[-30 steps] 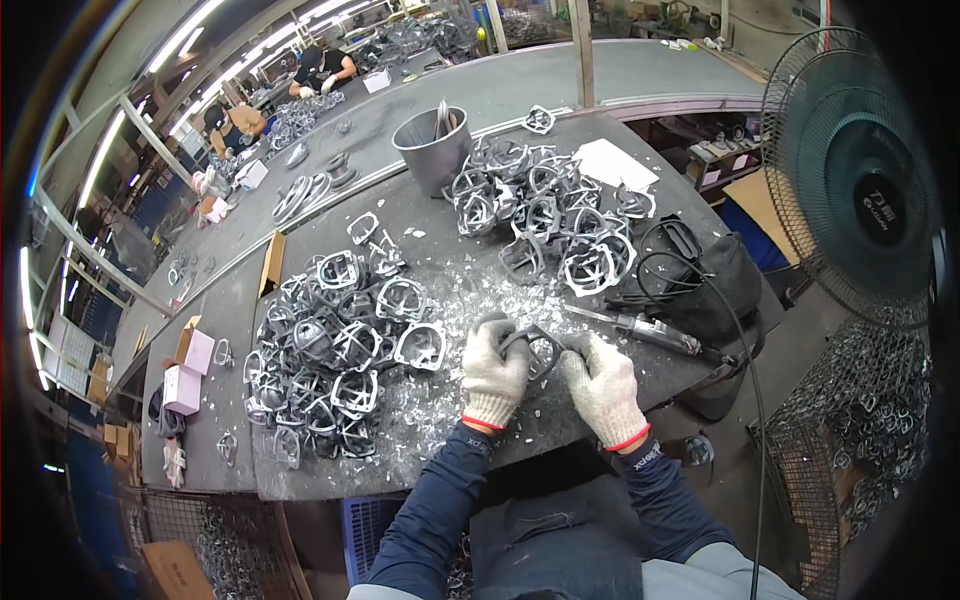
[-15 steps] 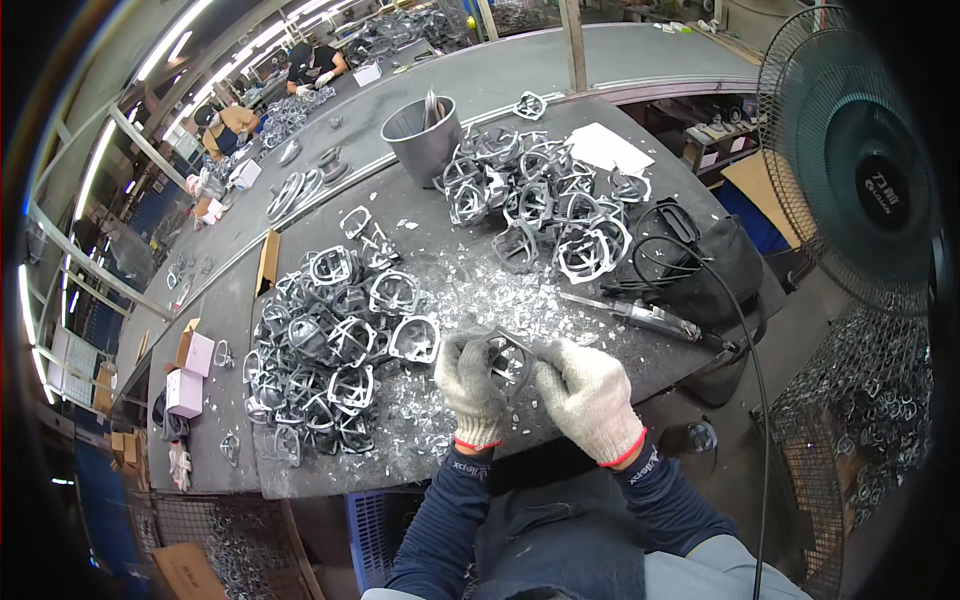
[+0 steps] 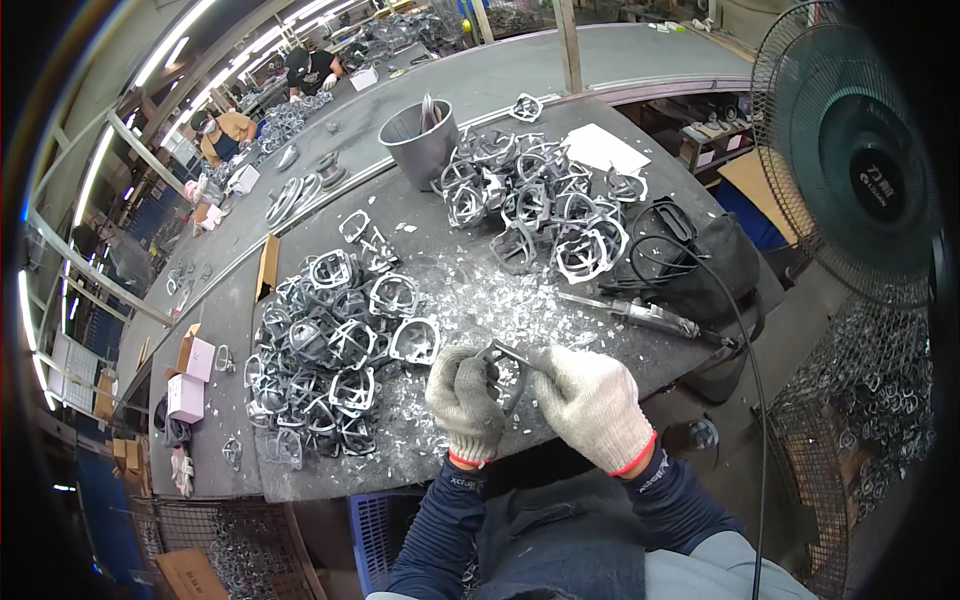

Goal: The person picks up metal parts one by one, deburrs them with a hand tool, and places them on the table.

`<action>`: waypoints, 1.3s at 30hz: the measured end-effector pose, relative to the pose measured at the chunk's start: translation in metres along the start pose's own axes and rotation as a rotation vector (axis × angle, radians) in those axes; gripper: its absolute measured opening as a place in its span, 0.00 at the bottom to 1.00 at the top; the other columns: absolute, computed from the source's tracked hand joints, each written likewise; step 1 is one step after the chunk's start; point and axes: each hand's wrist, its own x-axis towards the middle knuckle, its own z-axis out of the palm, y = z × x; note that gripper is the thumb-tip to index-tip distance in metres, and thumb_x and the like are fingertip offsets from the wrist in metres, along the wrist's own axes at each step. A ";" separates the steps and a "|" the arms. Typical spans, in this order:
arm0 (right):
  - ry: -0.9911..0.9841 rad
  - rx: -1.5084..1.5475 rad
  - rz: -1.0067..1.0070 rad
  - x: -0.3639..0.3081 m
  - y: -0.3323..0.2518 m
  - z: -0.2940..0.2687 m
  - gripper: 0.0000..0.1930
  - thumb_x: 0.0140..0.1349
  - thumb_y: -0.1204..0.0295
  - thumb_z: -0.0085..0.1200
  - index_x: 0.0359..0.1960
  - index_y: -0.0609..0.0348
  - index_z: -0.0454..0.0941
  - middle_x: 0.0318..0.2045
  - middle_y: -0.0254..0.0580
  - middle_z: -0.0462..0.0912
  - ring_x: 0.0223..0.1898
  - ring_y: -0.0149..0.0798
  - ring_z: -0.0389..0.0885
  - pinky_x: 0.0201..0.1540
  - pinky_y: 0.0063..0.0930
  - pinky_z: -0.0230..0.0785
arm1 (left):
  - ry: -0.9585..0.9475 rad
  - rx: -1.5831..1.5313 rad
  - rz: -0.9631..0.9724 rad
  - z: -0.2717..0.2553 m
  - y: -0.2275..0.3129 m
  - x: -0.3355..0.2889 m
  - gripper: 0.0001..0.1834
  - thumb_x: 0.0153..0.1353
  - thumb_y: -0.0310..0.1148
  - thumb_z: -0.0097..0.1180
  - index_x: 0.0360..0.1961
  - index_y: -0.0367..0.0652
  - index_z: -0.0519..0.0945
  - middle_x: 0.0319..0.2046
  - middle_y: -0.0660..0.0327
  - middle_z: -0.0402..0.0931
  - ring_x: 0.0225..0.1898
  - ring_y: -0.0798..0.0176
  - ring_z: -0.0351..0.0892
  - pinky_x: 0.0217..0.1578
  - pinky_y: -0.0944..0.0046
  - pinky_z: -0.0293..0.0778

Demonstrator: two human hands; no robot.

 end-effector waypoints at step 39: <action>-0.082 -0.044 -0.059 0.001 0.014 0.063 0.08 0.73 0.67 0.63 0.43 0.57 0.80 0.26 0.54 0.85 0.32 0.61 0.88 0.36 0.54 0.81 | -0.316 0.500 0.739 -0.039 0.027 0.035 0.06 0.66 0.26 0.59 0.35 0.35 0.86 0.28 0.53 0.86 0.26 0.60 0.85 0.27 0.61 0.82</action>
